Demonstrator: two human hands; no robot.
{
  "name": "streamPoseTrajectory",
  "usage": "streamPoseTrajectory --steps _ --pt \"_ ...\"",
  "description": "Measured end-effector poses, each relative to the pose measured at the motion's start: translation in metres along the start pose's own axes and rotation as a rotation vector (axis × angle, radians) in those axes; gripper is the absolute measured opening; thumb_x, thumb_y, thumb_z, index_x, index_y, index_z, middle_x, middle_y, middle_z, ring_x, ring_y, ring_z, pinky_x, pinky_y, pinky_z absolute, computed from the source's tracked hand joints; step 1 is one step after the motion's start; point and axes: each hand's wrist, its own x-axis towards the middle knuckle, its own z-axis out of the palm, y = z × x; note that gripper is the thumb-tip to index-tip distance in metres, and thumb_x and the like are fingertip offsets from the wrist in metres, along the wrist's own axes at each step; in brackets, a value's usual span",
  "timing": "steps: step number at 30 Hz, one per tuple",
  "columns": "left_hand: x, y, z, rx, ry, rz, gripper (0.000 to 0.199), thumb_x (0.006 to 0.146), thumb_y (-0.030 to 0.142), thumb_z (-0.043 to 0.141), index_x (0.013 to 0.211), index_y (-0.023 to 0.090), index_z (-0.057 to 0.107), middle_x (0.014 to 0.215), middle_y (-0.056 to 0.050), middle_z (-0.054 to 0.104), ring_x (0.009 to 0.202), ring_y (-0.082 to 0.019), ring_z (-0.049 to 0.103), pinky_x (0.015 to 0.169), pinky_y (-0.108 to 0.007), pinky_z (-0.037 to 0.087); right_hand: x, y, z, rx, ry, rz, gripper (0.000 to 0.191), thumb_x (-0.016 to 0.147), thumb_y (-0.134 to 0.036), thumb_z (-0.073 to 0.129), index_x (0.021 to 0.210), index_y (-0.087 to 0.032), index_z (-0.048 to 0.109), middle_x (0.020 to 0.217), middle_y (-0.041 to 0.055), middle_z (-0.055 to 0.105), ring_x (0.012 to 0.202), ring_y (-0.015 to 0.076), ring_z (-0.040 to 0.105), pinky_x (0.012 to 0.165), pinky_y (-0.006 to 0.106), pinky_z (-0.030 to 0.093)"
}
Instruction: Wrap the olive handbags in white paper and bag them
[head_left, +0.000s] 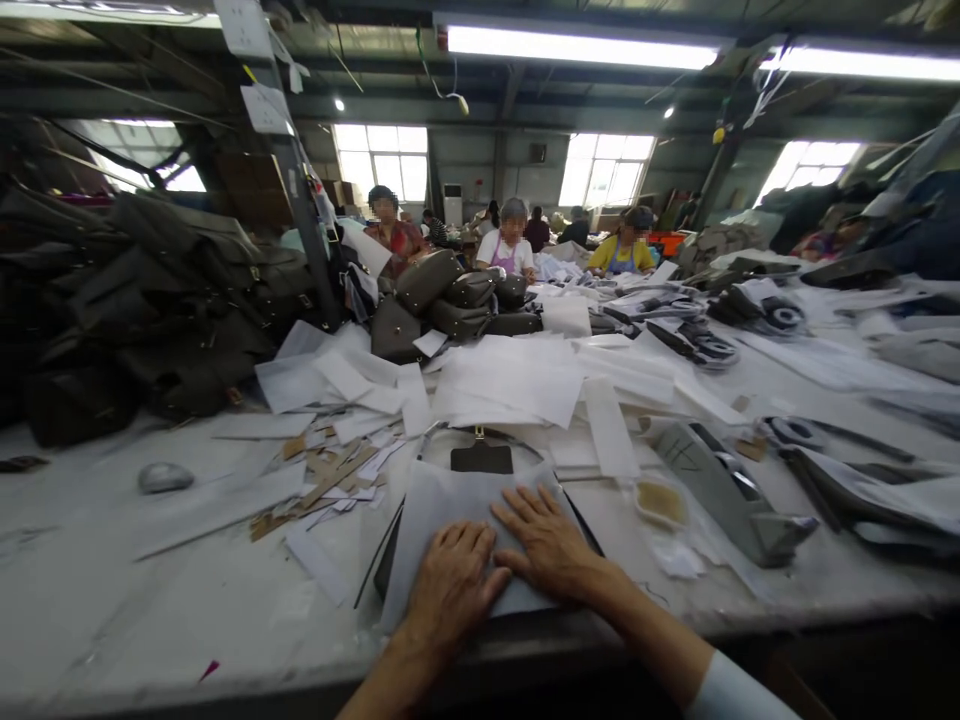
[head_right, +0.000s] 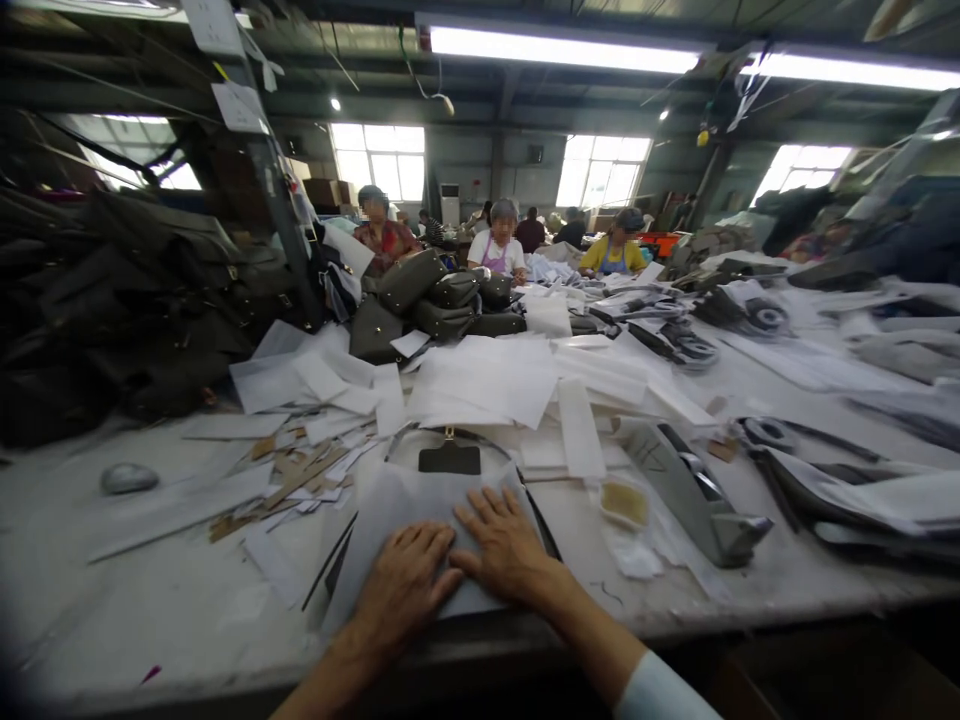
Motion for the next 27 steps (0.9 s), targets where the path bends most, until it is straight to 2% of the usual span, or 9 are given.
streamPoseTrajectory --steps 3,6,10,13,17,19,21,25,27 --pt "0.010 0.007 -0.016 -0.001 -0.131 -0.021 0.035 0.089 0.049 0.062 0.109 0.021 0.064 0.114 -0.008 0.068 0.109 -0.027 0.060 0.095 -0.044 0.047 -0.002 0.000 0.004 -0.016 0.006 -0.005 0.064 0.094 -0.061 0.045 0.149 -0.028 0.040 0.157 0.0092 0.033 0.146 0.0331 0.024 0.119 0.055 0.011" --pt "0.023 0.012 -0.026 0.042 -0.231 -0.015 0.050 0.080 0.059 0.067 0.109 0.018 0.065 0.117 -0.013 0.066 0.108 -0.032 0.059 0.093 -0.048 0.047 -0.003 -0.002 -0.001 -0.035 0.005 0.001 0.061 0.096 -0.057 0.043 0.148 -0.026 0.042 0.156 0.0110 0.034 0.145 0.0343 0.025 0.118 0.056 0.013" --pt "0.021 0.011 -0.015 0.008 -0.191 0.006 0.066 0.076 0.062 0.070 0.122 0.017 0.059 0.127 -0.014 0.061 0.115 -0.033 0.054 0.101 -0.051 0.040 0.010 -0.014 -0.026 -0.079 -0.122 -0.012 0.056 0.095 -0.046 0.048 0.145 -0.020 0.045 0.150 0.0164 0.043 0.137 0.0375 0.039 0.110 0.058 0.027" --pt "0.013 0.005 -0.009 -0.052 -0.152 -0.027 0.065 0.075 0.063 0.070 0.120 0.017 0.059 0.125 -0.012 0.061 0.116 -0.032 0.053 0.103 -0.049 0.038 0.025 -0.028 -0.041 -0.142 -0.171 0.021 0.042 0.093 -0.034 0.050 0.130 -0.018 0.058 0.128 0.0175 0.062 0.115 0.0358 0.058 0.095 0.053 0.040" --pt "0.020 -0.012 -0.028 -0.187 -0.232 -0.028 0.045 0.085 0.054 0.062 0.115 0.021 0.061 0.120 -0.008 0.064 0.111 -0.027 0.056 0.098 -0.038 0.042 0.033 -0.032 -0.035 -0.180 -0.002 0.065 0.029 0.090 -0.024 0.052 0.115 -0.019 0.065 0.112 0.0131 0.066 0.107 0.0287 0.059 0.087 0.039 0.039" --pt "0.033 -0.022 -0.040 -0.243 -0.324 0.004 0.028 0.092 0.044 0.053 0.107 0.023 0.064 0.107 -0.003 0.068 0.100 -0.020 0.061 0.088 -0.028 0.045 0.032 -0.026 -0.026 -0.167 0.084 0.068 0.026 0.092 -0.022 0.050 0.112 -0.020 0.066 0.110 0.0098 0.067 0.106 0.0249 0.057 0.088 0.035 0.037" --pt "0.046 -0.028 -0.046 -0.221 -0.350 -0.020 0.022 0.094 0.037 0.049 0.095 0.022 0.065 0.094 -0.002 0.069 0.088 -0.018 0.064 0.079 -0.026 0.046 0.029 -0.020 -0.018 -0.179 0.136 0.072 0.023 0.095 -0.023 0.048 0.106 -0.020 0.067 0.105 0.0078 0.067 0.104 0.0235 0.056 0.088 0.035 0.036" --pt "0.050 -0.025 -0.031 -0.085 -0.232 -0.139 0.019 0.095 0.023 0.046 0.101 0.016 0.062 0.106 -0.011 0.065 0.101 -0.025 0.061 0.087 -0.036 0.046 0.027 -0.014 -0.008 -0.190 0.231 0.032 0.022 0.098 -0.032 0.049 0.103 -0.020 0.066 0.103 0.0069 0.066 0.101 0.0240 0.055 0.090 0.036 0.036" --pt "0.043 -0.023 -0.018 -0.014 -0.125 -0.116 0.018 0.095 0.020 0.047 0.106 0.017 0.060 0.117 -0.013 0.061 0.113 -0.027 0.055 0.097 -0.042 0.042 0.027 -0.013 -0.004 -0.174 0.272 0.019 0.023 0.098 -0.034 0.050 0.107 -0.019 0.065 0.105 0.0069 0.065 0.103 0.0240 0.054 0.093 0.036 0.036"
